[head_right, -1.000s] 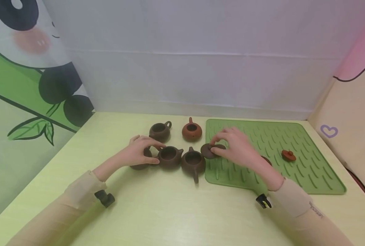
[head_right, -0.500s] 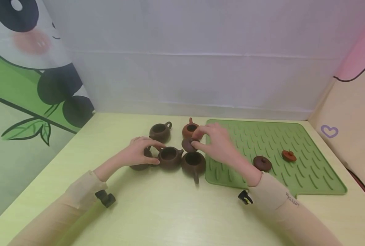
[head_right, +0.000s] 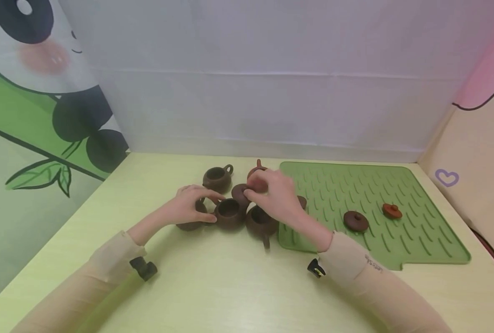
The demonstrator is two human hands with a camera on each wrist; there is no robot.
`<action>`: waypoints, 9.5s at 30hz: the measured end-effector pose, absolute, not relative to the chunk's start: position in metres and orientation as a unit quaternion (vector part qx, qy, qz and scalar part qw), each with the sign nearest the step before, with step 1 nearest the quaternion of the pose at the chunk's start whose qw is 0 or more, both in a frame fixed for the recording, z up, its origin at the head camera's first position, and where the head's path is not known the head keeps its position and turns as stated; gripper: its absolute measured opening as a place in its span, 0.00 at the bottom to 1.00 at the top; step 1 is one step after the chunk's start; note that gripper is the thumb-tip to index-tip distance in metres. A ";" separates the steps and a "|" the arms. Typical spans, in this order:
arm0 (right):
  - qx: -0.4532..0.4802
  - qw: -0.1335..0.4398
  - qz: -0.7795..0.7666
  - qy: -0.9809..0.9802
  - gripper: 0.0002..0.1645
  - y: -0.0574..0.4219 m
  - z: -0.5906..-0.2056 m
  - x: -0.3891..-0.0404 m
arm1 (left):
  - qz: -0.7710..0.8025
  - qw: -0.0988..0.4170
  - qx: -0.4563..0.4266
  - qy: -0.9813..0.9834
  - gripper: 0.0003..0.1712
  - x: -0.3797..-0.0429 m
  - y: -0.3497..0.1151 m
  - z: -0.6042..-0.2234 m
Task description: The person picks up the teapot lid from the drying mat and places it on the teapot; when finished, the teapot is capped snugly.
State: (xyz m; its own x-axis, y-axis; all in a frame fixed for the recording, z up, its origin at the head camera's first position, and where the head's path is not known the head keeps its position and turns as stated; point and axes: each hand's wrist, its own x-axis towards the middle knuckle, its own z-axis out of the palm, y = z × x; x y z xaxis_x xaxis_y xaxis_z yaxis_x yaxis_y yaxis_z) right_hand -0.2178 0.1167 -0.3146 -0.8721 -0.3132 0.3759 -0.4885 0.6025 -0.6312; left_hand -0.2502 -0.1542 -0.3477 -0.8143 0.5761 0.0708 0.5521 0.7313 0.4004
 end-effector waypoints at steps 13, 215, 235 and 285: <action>0.211 0.110 0.397 -0.887 0.06 0.099 -0.330 -0.221 | 0.203 0.034 0.302 0.931 0.29 -0.249 -0.155 -0.346; 0.283 0.023 0.308 -0.908 0.31 0.244 -0.340 -0.296 | 0.160 0.044 0.370 0.914 0.34 -0.279 -0.064 -0.330; 0.261 -0.011 0.264 -0.929 0.16 0.250 -0.348 -0.299 | 0.161 0.037 0.393 0.904 0.26 -0.285 -0.057 -0.340; 0.243 0.081 0.286 -0.923 0.06 0.233 -0.338 -0.286 | 0.193 0.054 0.409 0.890 0.25 -0.288 -0.055 -0.341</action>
